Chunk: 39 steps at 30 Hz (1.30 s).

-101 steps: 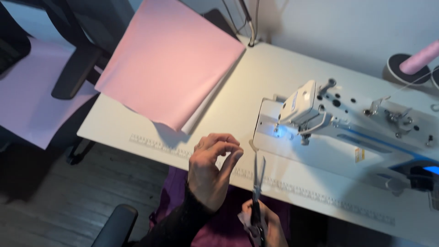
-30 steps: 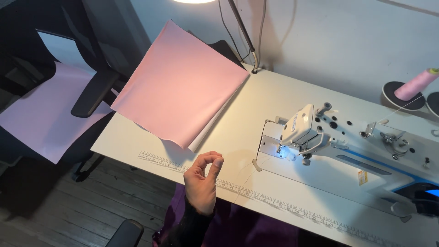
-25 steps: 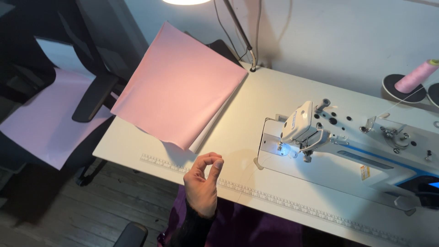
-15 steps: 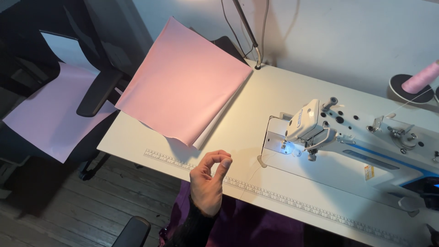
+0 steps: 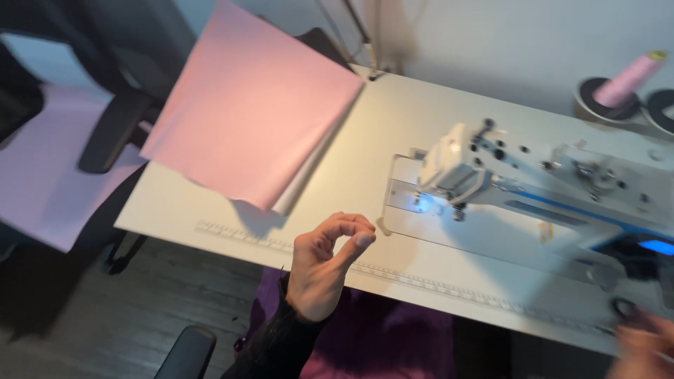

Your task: Threading an industrial sewing machine and preparing it for use.

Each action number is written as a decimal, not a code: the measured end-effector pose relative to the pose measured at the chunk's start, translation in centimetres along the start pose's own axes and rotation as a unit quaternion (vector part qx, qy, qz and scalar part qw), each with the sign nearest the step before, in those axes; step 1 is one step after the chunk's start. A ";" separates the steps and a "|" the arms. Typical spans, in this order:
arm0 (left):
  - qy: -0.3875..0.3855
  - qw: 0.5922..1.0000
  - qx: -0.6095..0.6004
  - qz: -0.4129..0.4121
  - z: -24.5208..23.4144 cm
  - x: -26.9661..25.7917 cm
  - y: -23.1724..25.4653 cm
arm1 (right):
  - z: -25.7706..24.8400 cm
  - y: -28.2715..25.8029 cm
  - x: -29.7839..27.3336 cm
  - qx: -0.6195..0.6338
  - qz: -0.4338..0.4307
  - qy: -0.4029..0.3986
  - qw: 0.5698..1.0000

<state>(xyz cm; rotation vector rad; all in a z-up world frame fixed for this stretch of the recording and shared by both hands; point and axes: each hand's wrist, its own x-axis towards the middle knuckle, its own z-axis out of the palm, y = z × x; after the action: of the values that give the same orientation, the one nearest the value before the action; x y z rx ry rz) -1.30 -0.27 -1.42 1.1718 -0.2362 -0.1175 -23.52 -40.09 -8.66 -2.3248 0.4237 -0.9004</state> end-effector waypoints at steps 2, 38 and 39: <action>-0.055 0.997 -0.040 -0.044 1.2 -0.3 0.2 | 4.8 -7.9 -0.1 -0.024 0.008 0.019 1.000; 0.030 0.992 -0.106 -0.064 -1.5 2.1 -8.1 | 21.6 -21.9 -2.4 0.171 0.026 -0.148 0.974; 0.047 0.989 -0.113 -0.082 -1.5 2.3 -8.6 | 21.6 -21.5 -2.3 0.135 -0.010 -0.147 0.980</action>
<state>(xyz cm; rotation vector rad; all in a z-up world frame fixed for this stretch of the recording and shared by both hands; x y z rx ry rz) 1.56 -2.70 -9.62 0.9670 -0.0414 -0.2286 -8.67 -13.43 -8.80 -2.1671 0.1428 -0.5679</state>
